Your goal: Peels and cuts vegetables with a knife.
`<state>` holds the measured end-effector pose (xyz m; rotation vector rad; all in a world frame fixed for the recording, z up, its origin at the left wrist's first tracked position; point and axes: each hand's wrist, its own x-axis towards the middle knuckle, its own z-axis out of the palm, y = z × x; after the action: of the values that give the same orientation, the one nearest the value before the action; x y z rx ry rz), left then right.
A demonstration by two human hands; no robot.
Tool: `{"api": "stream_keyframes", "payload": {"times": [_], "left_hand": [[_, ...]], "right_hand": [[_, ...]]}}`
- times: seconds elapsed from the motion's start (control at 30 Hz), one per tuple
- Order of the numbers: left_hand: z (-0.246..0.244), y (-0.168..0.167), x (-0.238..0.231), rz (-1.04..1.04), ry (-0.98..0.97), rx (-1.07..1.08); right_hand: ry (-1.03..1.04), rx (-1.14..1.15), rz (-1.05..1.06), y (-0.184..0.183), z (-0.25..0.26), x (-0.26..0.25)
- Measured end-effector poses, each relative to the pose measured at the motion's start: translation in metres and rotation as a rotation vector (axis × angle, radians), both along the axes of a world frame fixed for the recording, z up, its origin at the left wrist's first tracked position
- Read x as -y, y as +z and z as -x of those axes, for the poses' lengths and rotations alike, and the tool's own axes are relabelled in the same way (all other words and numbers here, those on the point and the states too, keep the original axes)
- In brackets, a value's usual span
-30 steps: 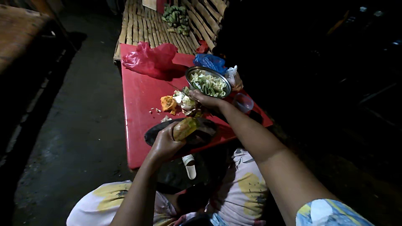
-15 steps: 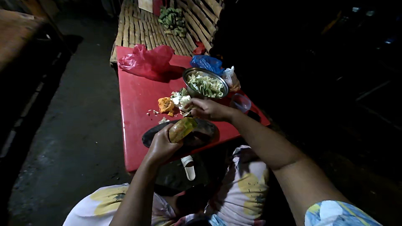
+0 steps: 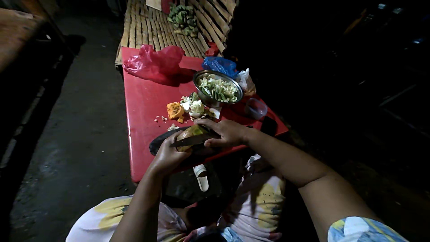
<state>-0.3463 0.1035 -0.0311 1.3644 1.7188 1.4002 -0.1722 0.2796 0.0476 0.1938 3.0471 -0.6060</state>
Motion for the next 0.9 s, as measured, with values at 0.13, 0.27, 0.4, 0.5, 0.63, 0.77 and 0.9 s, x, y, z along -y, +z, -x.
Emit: {"api": "stream_keyframes", "payload": {"times": [0.13, 0.27, 0.4, 0.5, 0.63, 0.77, 0.9], "left_hand": [[0.0, 0.0, -0.002, 0.02, -0.022, 0.02], [-0.002, 0.005, 0.001, 0.001, -0.026, -0.001], [-0.005, 0.006, 0.002, -0.003, -0.015, -0.053], [-0.007, 0.005, 0.002, -0.008, -0.005, -0.102], [-0.012, 0.0, 0.002, -0.049, 0.018, -0.196], [-0.017, -0.006, 0.002, 0.022, -0.022, -0.274], [-0.016, -0.006, 0.0, -0.02, 0.006, -0.305]], "right_hand": [[0.009, -0.073, -0.12, -0.007, 0.003, -0.002], [-0.004, -0.145, -0.167, -0.013, 0.009, 0.0], [0.022, -0.179, -0.159, -0.013, 0.012, 0.0], [0.041, -0.072, -0.114, -0.003, 0.013, -0.002], [0.07, 0.079, -0.057, 0.015, 0.013, -0.002], [0.097, 0.152, -0.126, 0.015, 0.02, -0.001], [0.026, 0.069, 0.102, 0.008, 0.037, -0.015]]}}
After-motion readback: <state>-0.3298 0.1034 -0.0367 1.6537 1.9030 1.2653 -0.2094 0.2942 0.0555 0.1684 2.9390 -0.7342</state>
